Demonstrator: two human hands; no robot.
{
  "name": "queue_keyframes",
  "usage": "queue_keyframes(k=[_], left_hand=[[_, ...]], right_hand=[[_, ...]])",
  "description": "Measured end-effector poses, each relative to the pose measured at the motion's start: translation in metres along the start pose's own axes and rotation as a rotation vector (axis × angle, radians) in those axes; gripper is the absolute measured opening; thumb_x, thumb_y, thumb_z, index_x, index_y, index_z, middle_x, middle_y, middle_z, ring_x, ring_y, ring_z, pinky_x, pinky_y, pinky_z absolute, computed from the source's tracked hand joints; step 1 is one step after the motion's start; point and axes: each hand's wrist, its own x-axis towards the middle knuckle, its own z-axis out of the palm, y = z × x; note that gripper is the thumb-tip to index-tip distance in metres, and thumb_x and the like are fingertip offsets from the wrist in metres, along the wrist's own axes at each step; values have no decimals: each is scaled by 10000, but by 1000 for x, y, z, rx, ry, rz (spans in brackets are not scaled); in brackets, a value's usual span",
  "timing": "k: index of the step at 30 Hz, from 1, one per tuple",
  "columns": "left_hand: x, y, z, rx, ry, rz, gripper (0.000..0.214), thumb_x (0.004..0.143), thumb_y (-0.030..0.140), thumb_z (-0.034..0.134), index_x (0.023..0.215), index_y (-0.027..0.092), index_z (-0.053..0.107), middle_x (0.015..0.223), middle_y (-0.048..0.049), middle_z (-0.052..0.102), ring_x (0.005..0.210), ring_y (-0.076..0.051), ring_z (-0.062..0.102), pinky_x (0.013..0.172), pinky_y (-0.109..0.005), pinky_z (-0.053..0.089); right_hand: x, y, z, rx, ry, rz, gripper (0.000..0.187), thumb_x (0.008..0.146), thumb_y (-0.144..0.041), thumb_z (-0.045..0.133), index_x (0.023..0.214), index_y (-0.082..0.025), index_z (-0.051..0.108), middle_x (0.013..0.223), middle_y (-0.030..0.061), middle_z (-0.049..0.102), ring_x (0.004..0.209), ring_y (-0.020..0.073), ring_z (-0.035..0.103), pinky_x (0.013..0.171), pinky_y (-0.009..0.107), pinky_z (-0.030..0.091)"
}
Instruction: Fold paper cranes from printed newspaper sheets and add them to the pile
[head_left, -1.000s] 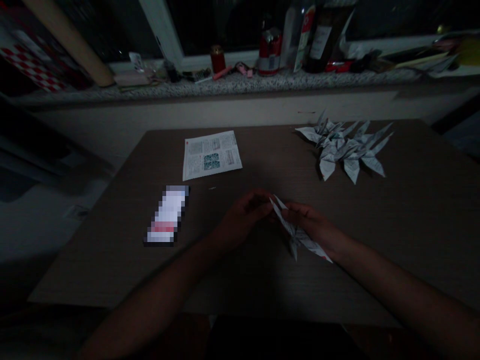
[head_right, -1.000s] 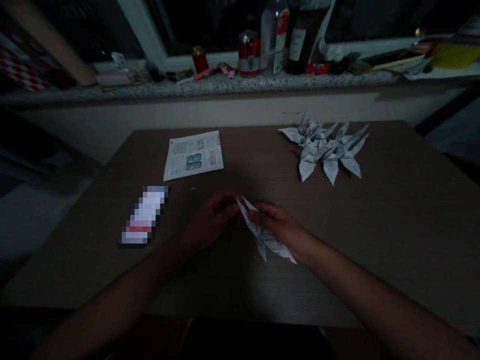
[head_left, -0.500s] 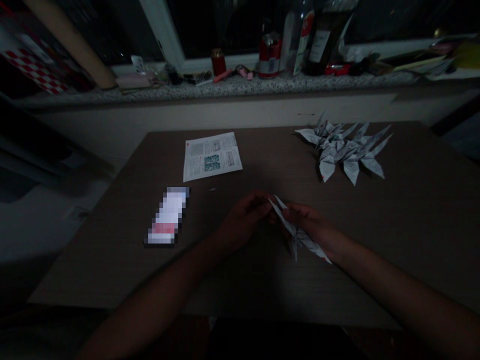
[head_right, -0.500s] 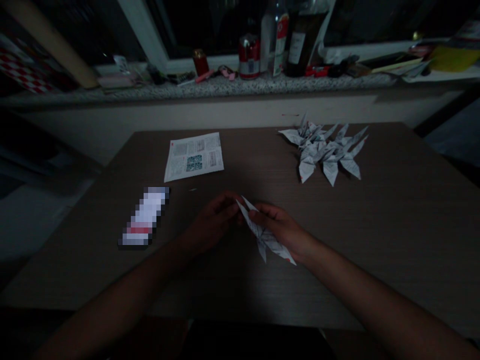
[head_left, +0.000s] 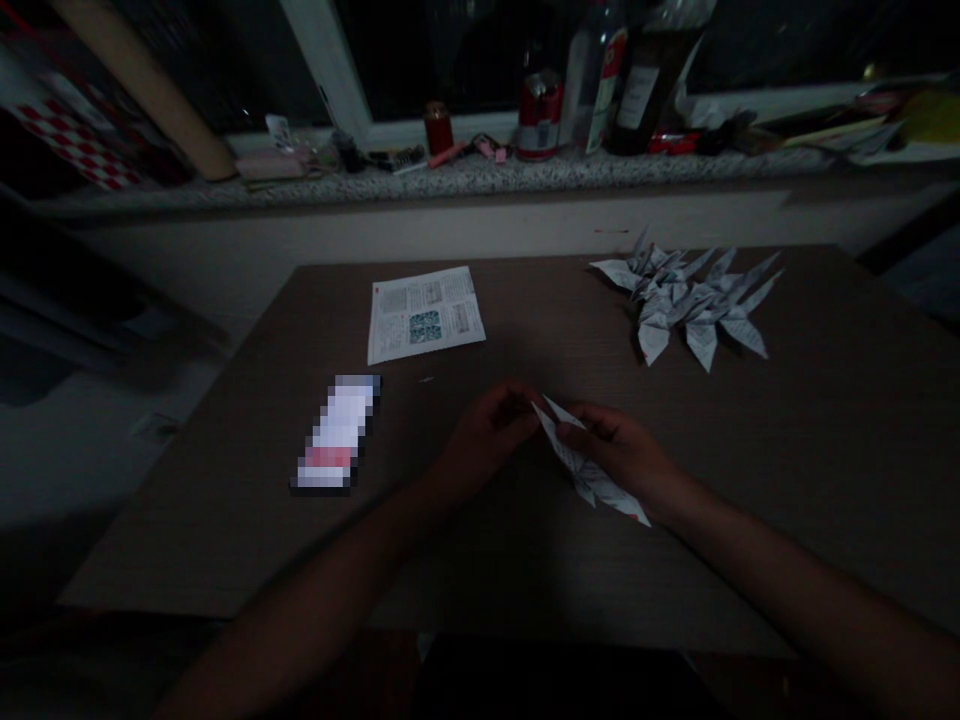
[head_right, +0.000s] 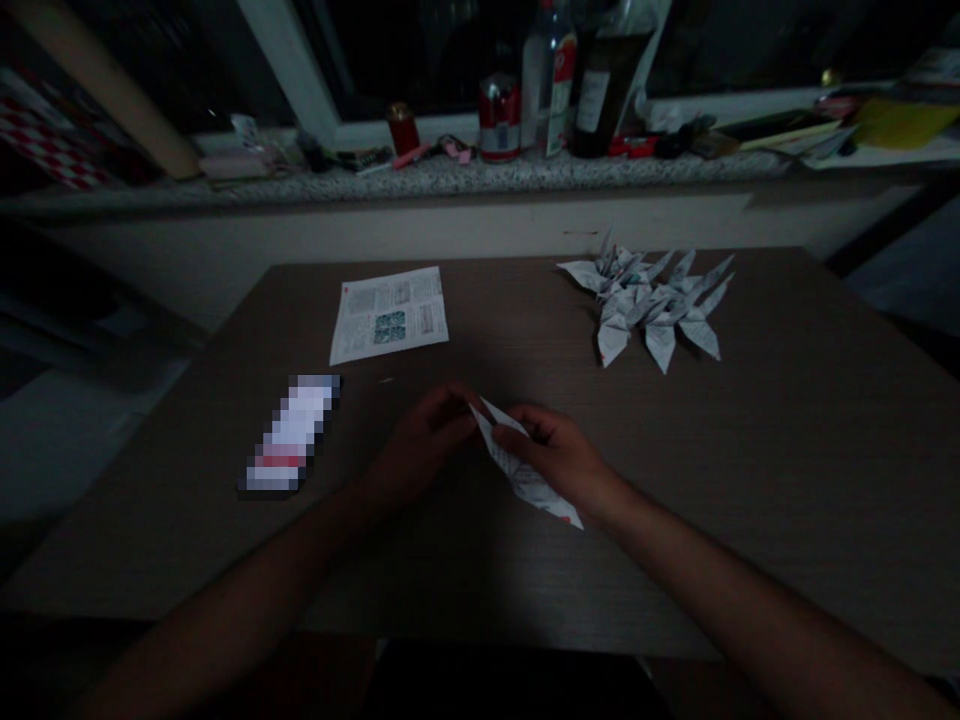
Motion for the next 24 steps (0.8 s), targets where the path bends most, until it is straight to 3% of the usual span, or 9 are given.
queue_keyframes(k=[10,24], left_hand=[[-4,10,-3,405,3,104,117,884,233,679,991,201,646,899,-10,661,833,-161,640,773,-281,504],[-2,16,-10,723,-66,337,98,903,152,685,989,198,678,1000,-33,690,920,-172,652,842,-293,497]], right_hand=[[2,1,-3,-276,15,-137,350,862,-570,732,917,-224,740,822,26,681,715,181,589,634,300,448],[2,-5,-4,-361,34,-173,322,869,-535,730,942,-222,759,816,26,697,701,184,592,618,300,438]])
